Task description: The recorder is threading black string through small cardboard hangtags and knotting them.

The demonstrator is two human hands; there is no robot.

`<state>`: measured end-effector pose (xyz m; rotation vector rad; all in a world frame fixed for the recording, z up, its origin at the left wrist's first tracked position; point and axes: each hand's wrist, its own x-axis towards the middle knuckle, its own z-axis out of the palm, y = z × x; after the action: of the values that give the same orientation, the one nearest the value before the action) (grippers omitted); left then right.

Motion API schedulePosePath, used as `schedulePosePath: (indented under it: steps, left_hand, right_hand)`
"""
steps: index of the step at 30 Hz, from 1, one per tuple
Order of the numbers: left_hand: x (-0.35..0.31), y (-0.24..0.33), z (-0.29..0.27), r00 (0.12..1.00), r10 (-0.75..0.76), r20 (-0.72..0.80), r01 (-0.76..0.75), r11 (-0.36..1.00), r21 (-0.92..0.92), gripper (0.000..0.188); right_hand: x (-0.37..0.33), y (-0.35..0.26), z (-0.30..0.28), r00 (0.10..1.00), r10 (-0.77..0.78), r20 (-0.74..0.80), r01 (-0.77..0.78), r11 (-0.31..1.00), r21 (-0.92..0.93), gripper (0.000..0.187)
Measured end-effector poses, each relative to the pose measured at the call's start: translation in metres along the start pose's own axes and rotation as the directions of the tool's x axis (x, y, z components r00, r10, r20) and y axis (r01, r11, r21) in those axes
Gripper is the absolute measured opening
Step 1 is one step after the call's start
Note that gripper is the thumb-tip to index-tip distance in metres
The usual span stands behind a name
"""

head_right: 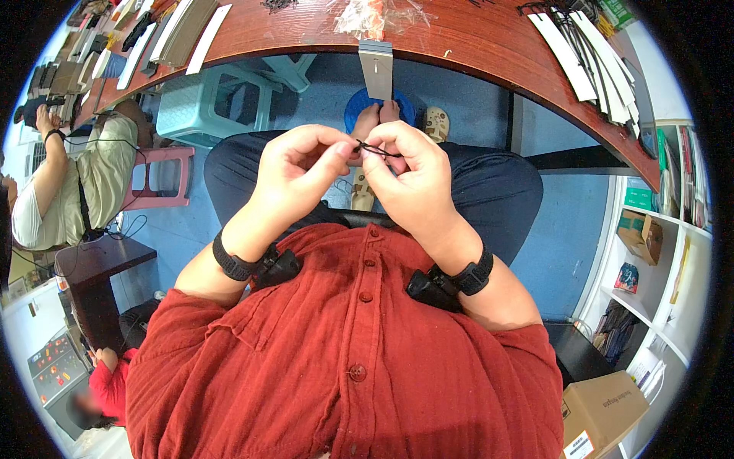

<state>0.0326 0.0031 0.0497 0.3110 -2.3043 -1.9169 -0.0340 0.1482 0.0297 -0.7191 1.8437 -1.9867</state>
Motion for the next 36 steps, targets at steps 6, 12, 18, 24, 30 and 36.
schedulePosePath:
  steps: [6, 12, 18, 24, 30, 36]
  left_hand:
    - [-0.002, 0.004, -0.003, 0.996, 0.084, 0.0, -0.083, 0.986, 0.147, 0.01]
    - [0.0, 0.004, -0.001, 0.999, -0.025, 0.024, 0.028, 0.989, -0.146, 0.014]
    - [0.002, -0.001, -0.009, 0.991, -0.078, 0.104, 0.083, 0.995, -0.046, 0.009]
    - [0.002, -0.002, -0.01, 0.996, -0.047, 0.077, 0.06, 0.983, -0.171, 0.003]
    - [0.002, -0.002, -0.009, 0.984, -0.083, 0.16, 0.126, 0.95, -0.286, 0.004]
    - [0.003, -0.003, -0.008, 0.982, -0.085, 0.169, 0.137, 0.936, -0.324, 0.008]
  right_hand:
    - [-0.001, -0.002, 0.0, 1.0, -0.01, -0.006, 0.01, 1.0, 0.001, 0.008]
    - [-0.001, -0.001, 0.0, 0.998, -0.069, -0.003, 0.069, 0.996, -0.049, 0.01]
    - [0.001, -0.012, -0.012, 0.982, -0.14, 0.129, 0.173, 0.938, -0.301, 0.011]
    - [0.0, -0.012, -0.013, 0.991, 0.099, 0.091, -0.107, 0.99, 0.089, 0.006]
    - [0.0, -0.007, -0.012, 0.984, 0.119, 0.132, -0.131, 0.987, 0.091, 0.013]
    - [0.001, -0.005, -0.014, 0.961, 0.204, 0.188, -0.221, 0.972, 0.073, 0.013]
